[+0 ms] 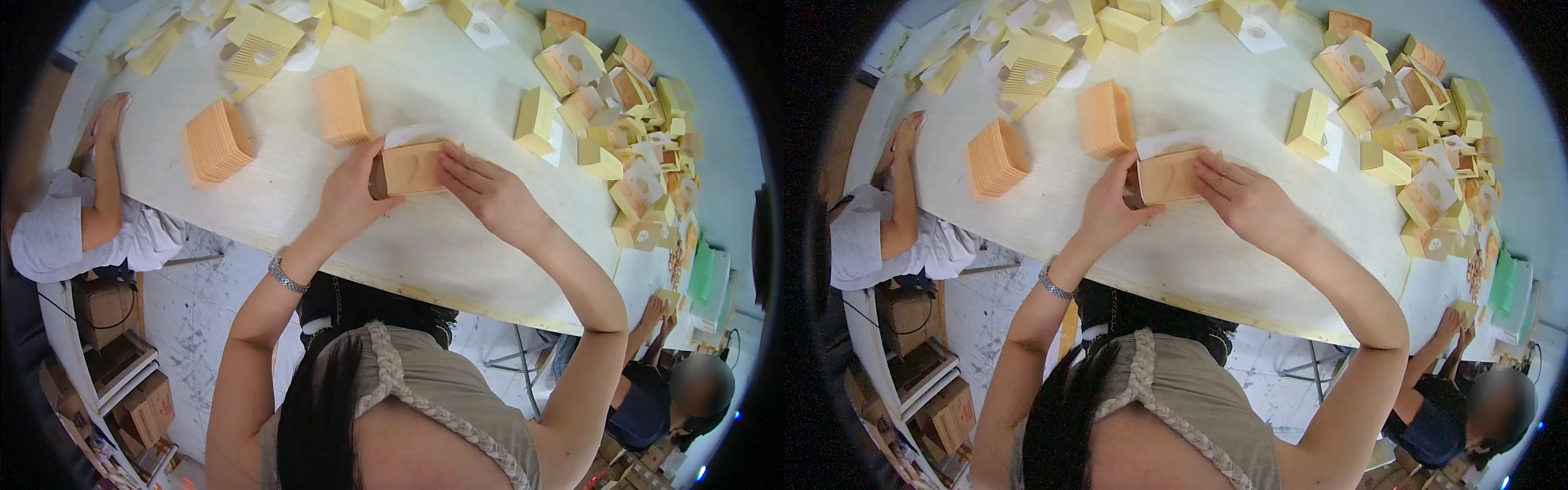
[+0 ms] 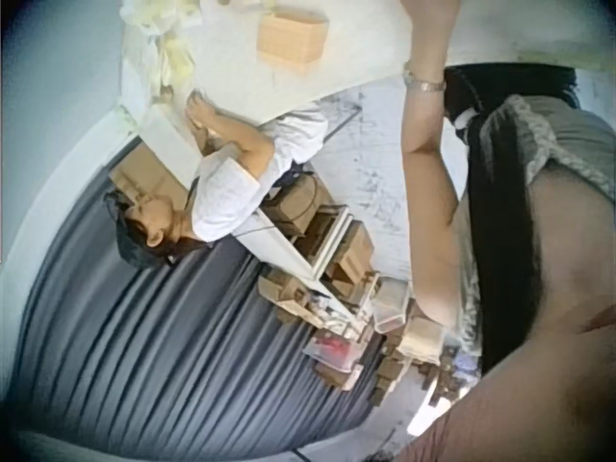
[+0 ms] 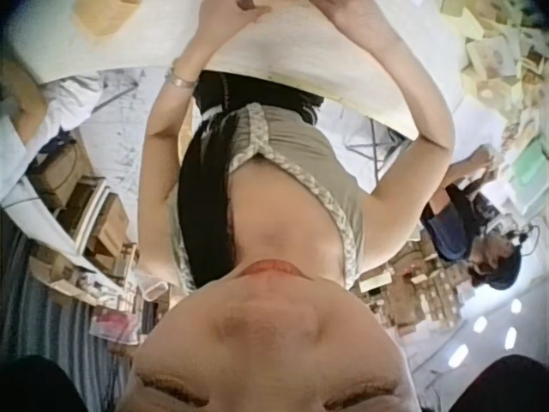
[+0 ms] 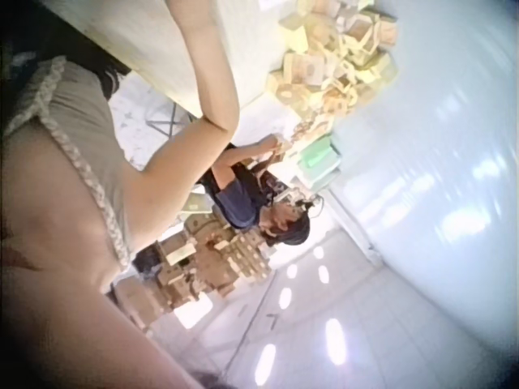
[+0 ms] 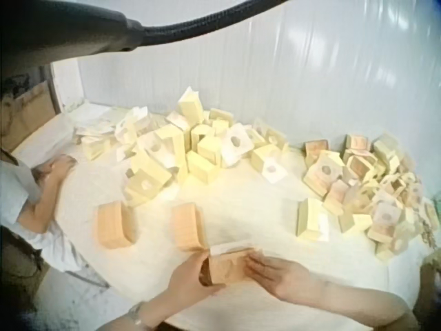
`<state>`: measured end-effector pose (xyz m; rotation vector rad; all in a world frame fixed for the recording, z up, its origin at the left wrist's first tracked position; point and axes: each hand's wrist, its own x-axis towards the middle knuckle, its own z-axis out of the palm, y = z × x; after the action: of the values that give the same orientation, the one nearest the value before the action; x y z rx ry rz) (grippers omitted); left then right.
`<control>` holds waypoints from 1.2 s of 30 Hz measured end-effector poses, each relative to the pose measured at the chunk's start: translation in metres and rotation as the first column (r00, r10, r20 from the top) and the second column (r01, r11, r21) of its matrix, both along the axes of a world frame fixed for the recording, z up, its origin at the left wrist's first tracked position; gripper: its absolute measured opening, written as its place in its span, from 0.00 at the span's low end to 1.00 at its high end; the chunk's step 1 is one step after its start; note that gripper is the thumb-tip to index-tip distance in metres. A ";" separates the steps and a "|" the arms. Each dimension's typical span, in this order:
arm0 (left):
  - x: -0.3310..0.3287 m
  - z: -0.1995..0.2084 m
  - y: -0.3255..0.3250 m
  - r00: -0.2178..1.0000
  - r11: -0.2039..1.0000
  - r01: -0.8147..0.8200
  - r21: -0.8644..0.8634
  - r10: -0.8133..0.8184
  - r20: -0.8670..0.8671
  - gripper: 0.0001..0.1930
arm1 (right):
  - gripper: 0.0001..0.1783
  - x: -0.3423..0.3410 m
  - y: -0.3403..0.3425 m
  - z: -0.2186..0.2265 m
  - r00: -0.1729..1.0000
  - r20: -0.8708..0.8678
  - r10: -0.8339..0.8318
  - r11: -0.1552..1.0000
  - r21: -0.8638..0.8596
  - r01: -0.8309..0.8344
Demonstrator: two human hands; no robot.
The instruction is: The person repeatedly picks up flat white paper pieces and orange corrugated inserts, folds the white pieces into small box shapes, inserts the orange pieces inside, and places the finished boxes on the table. The process is continuous and repetitive throughout the clip.
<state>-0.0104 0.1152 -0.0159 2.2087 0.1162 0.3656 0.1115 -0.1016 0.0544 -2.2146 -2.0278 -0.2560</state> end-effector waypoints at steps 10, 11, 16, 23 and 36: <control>-0.001 -0.001 -0.002 1.000 1.000 0.008 -0.003 -0.008 0.025 0.41 | 0.17 -0.005 0.018 0.010 0.995 -0.071 -0.064 0.995 0.072 0.069; 0.000 0.000 -0.002 1.000 1.000 0.009 0.000 -0.009 0.030 0.41 | 0.17 -0.010 0.016 -0.003 0.994 -0.013 -0.112 0.988 0.103 0.113; 0.000 0.000 -0.003 1.000 1.000 0.003 0.017 -0.003 0.008 0.40 | 0.18 -0.016 0.016 -0.012 0.993 -0.013 -0.121 0.993 0.012 0.121; -0.002 -0.001 -0.002 0.999 0.999 -0.001 0.052 -0.001 0.037 0.43 | 0.22 -0.034 0.025 -0.008 0.989 0.149 -0.002 1.000 0.008 0.001; -0.005 -0.001 -0.002 0.994 0.988 0.065 0.141 -0.076 0.077 0.47 | 0.26 -0.036 0.050 -0.034 0.989 -0.119 -0.083 0.984 0.145 0.100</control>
<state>-0.0149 0.1136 -0.0168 2.3241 -0.0335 0.4358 0.0753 -0.0520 0.0200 -2.1801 -1.7901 -0.2765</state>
